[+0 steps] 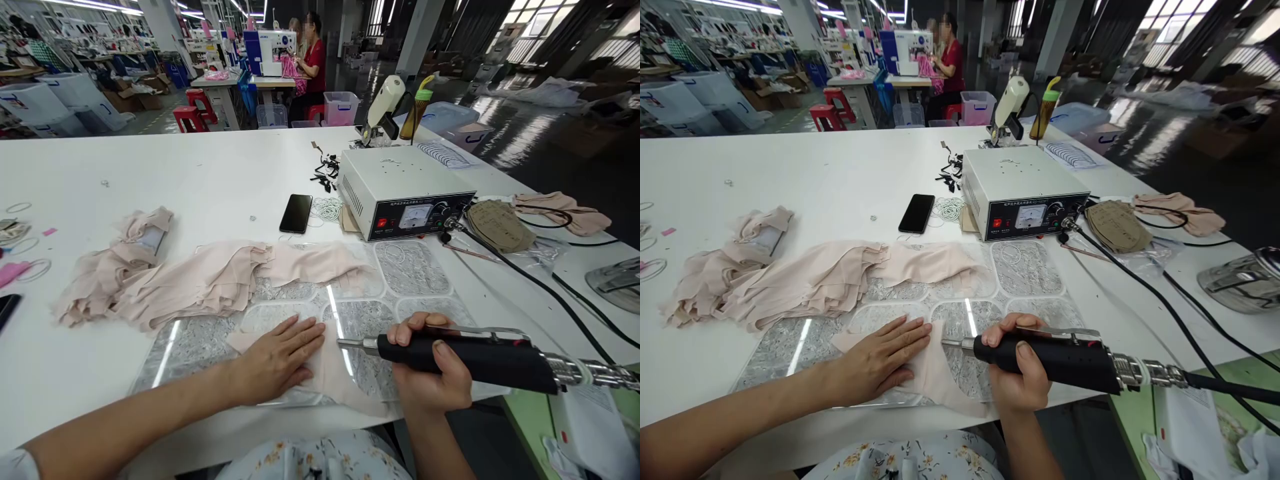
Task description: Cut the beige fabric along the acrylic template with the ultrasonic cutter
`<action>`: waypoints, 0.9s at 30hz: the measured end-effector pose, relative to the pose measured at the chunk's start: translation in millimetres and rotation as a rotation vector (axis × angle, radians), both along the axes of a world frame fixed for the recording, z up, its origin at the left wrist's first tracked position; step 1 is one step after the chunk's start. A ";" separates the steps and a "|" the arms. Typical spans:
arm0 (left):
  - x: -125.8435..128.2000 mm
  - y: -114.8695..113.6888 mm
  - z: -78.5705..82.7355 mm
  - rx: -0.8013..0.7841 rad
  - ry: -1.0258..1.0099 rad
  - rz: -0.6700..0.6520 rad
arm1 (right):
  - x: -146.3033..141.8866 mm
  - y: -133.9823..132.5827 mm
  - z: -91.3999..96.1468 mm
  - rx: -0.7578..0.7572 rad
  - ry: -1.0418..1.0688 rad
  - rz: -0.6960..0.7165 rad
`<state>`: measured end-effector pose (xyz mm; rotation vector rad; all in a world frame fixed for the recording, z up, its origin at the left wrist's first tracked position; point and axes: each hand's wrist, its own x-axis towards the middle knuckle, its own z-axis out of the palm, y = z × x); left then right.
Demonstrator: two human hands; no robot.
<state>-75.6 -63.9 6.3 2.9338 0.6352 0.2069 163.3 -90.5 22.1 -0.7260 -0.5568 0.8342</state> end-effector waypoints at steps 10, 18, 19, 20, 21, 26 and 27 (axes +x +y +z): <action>1.7 0.0 0.1 -0.002 -0.026 0.000 | 5.3 0.7 4.5 -0.026 -0.012 0.008; 4.5 1.0 3.2 0.069 -0.001 -0.011 | 2.8 4.7 8.2 -0.028 0.000 0.003; 4.7 1.2 3.1 0.077 0.000 -0.012 | 3.4 4.7 8.4 -0.030 0.004 0.003; 4.9 1.4 2.9 0.081 -0.001 -0.013 | 4.1 4.5 8.5 -0.034 0.006 0.005; 5.0 1.5 2.8 0.082 -0.003 -0.013 | 4.6 4.4 8.5 -0.038 0.006 0.010; 5.7 1.3 3.2 0.083 -0.005 -0.013 | 2.7 5.8 8.0 -0.039 -0.009 0.022; 5.8 1.4 3.8 0.081 -0.005 -0.015 | 1.4 6.6 7.4 -0.032 -0.009 0.023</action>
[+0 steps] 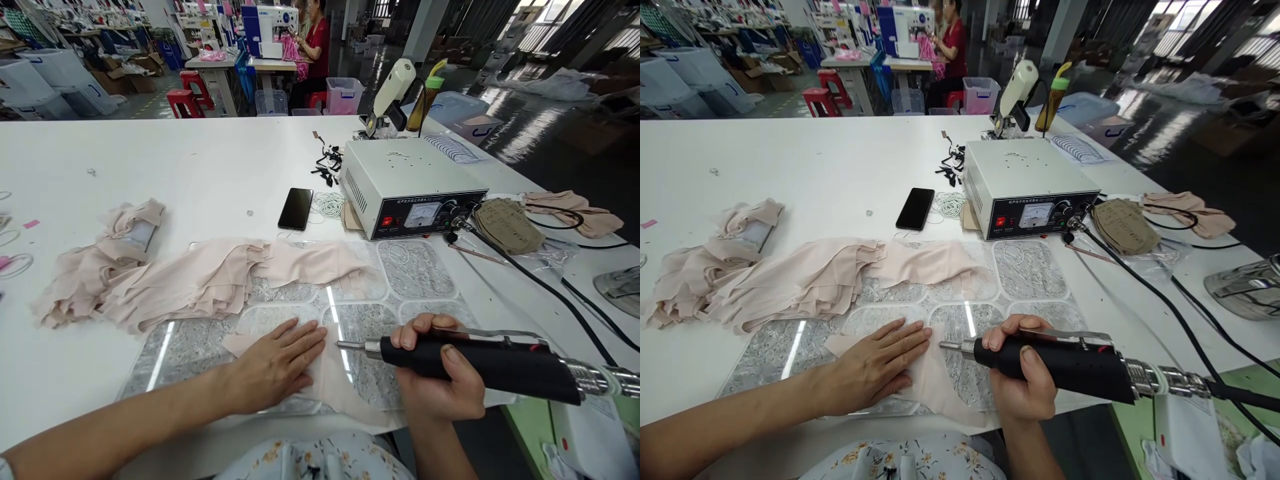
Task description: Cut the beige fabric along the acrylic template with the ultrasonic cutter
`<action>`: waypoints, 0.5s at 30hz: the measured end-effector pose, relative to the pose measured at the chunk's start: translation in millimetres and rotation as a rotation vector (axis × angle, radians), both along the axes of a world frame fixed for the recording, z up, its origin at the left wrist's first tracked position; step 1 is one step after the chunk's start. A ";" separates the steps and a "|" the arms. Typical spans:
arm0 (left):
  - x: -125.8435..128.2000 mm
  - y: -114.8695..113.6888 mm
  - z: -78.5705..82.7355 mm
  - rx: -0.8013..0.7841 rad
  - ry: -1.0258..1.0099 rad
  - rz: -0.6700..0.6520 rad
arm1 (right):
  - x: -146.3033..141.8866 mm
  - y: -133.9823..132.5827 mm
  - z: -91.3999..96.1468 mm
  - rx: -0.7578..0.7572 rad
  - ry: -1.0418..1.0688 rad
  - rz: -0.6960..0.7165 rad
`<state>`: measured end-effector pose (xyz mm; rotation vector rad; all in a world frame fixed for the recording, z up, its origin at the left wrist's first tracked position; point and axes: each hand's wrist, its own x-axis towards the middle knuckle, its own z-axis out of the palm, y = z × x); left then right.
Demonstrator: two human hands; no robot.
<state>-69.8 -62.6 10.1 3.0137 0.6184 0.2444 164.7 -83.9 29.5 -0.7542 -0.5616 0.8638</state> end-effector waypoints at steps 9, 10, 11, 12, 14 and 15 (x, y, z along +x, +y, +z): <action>0.8 15.6 10.9 -0.115 -0.004 -0.119 | -7.9 3.4 -9.0 0.017 0.003 0.052; 1.0 18.0 10.0 -0.147 -0.015 -0.140 | -8.3 3.4 -9.3 0.014 0.000 0.056; 1.3 20.1 8.7 -0.179 -0.032 -0.157 | -8.5 3.3 -9.5 0.010 -0.004 0.061; 1.4 21.8 7.2 -0.210 -0.049 -0.169 | -8.6 3.3 -9.5 0.009 -0.009 0.067; 1.6 24.1 4.7 -0.258 -0.062 -0.179 | -8.1 3.4 -9.3 0.013 -0.015 0.079; 1.8 24.7 4.2 -0.273 -0.060 -0.179 | -7.7 3.4 -9.1 0.016 -0.017 0.085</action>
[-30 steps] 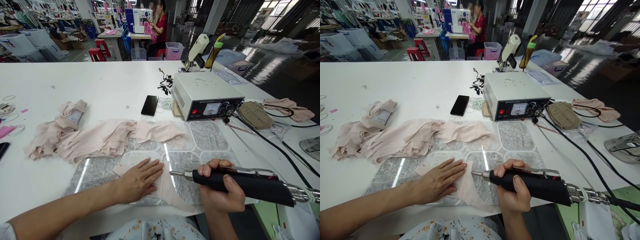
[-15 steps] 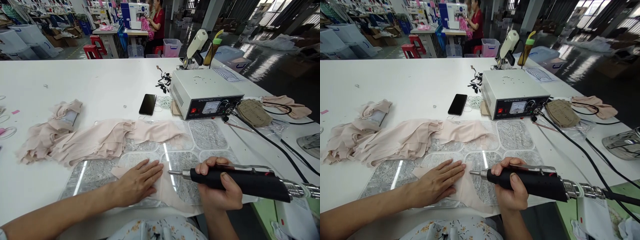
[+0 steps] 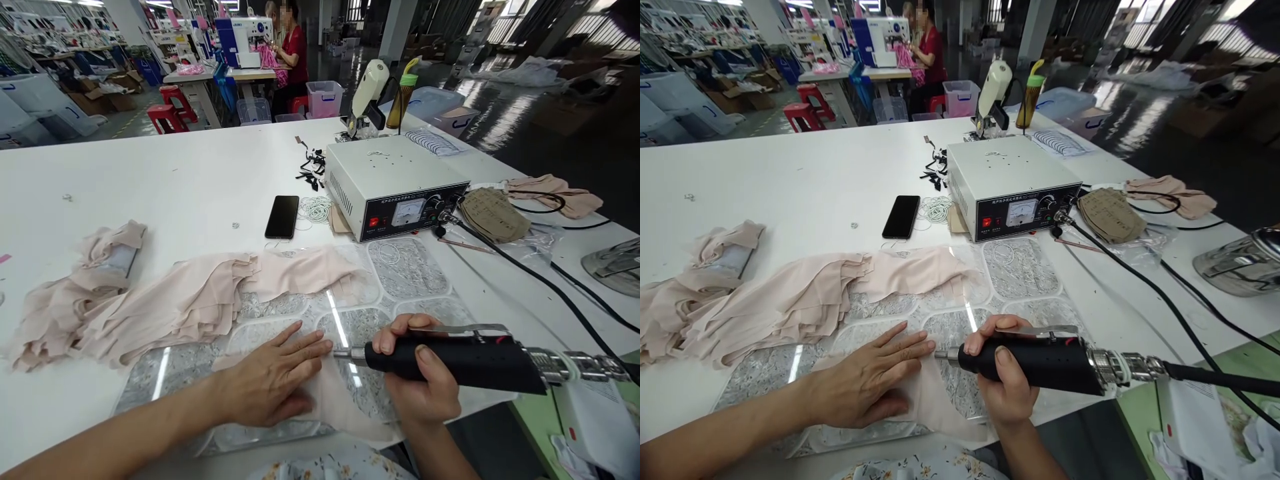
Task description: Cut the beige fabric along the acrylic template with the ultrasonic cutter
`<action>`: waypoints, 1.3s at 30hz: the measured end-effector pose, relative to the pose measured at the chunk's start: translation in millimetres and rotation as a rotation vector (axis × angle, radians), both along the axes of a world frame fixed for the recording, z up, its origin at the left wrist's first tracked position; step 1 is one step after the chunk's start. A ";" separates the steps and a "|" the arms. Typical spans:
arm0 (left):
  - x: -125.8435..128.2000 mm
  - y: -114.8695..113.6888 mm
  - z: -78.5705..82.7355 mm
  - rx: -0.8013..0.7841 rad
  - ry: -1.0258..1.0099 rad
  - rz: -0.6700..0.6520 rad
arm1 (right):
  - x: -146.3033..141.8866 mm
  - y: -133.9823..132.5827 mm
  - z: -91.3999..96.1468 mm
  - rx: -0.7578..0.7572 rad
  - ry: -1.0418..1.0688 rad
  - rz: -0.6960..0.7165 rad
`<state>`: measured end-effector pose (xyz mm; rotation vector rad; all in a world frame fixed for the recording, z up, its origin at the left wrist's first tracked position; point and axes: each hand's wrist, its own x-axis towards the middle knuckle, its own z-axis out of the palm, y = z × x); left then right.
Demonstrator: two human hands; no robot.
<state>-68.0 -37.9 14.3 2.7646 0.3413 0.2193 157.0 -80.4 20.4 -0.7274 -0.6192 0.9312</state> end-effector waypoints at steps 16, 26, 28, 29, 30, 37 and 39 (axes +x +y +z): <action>9.3 5.8 13.9 -0.024 0.068 0.004 | 6.8 -1.5 1.7 0.018 -0.014 0.022; 10.1 6.4 22.2 0.002 0.095 0.010 | 4.7 -4.3 4.6 0.017 -0.058 0.002; 10.1 5.3 21.9 0.007 0.091 0.015 | 5.2 -4.7 3.8 0.011 -0.059 0.001; 10.1 4.8 21.5 0.010 0.089 0.016 | 5.5 -4.9 3.6 0.009 -0.060 0.000; 10.1 4.3 20.8 0.014 0.085 0.017 | 5.7 -5.0 3.5 0.008 -0.061 -0.001; 9.2 1.1 18.1 0.033 0.103 0.027 | 5.1 -4.7 5.0 0.008 -0.051 0.004; 9.0 0.3 18.2 0.035 0.114 0.028 | 4.8 -4.7 5.8 0.003 -0.058 0.002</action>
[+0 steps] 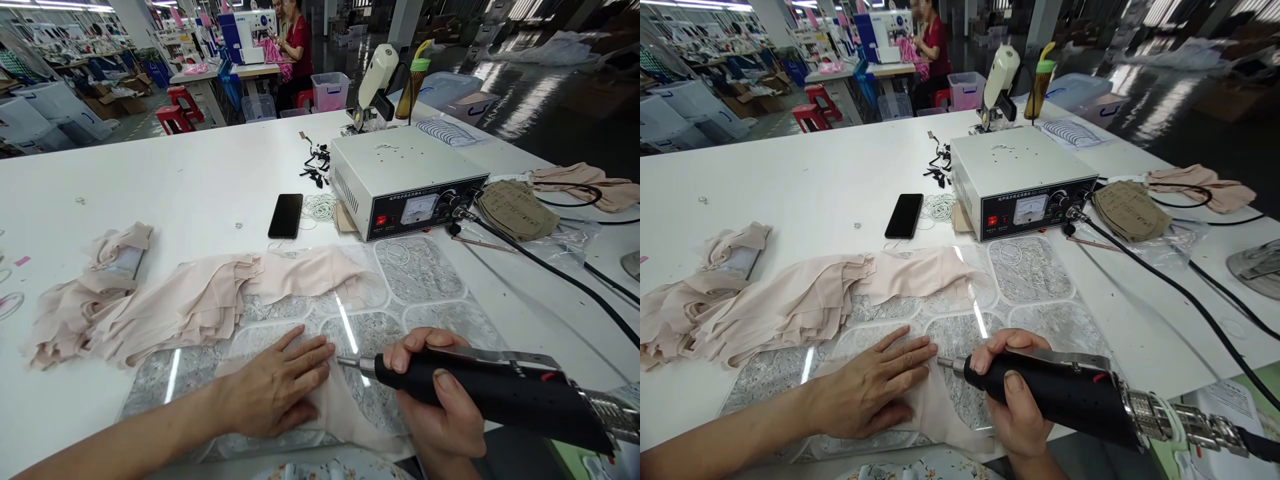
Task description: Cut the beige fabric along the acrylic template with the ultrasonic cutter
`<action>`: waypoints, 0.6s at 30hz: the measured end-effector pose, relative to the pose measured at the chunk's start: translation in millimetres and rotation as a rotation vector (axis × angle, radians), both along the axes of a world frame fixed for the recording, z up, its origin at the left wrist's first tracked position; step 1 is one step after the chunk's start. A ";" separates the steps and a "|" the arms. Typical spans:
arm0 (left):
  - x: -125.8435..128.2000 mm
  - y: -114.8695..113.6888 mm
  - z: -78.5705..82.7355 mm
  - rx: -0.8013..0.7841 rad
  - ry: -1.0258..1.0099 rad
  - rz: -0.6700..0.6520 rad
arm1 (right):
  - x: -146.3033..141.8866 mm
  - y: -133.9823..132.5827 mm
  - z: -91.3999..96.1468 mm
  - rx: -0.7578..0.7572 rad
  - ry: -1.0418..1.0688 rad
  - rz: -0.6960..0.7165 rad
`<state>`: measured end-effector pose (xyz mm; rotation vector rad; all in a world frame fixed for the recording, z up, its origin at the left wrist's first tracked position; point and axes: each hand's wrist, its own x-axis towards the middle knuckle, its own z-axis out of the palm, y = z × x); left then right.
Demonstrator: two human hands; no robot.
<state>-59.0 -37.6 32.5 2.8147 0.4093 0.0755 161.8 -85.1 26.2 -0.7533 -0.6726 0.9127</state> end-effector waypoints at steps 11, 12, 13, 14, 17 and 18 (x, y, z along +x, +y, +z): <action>-0.3 -2.5 -0.6 0.036 -0.011 0.009 | 0.1 -1.0 -1.5 0.004 -0.006 -0.001; -0.2 -2.6 -0.5 0.045 -0.002 0.005 | -0.1 -1.0 -1.6 0.007 -0.006 -0.001; -0.2 -2.7 -0.4 0.053 0.005 0.002 | -0.3 -1.0 -1.6 0.012 -0.006 0.000; -0.2 -2.7 -0.2 0.060 0.013 -0.001 | -0.6 -1.0 -1.6 0.017 -0.005 0.001; -0.4 -2.4 0.3 0.064 0.025 -0.005 | -1.1 -1.1 -1.4 0.021 0.004 0.004; -0.6 -2.3 0.3 0.062 0.025 -0.005 | -0.9 -1.2 -1.4 0.020 0.006 0.003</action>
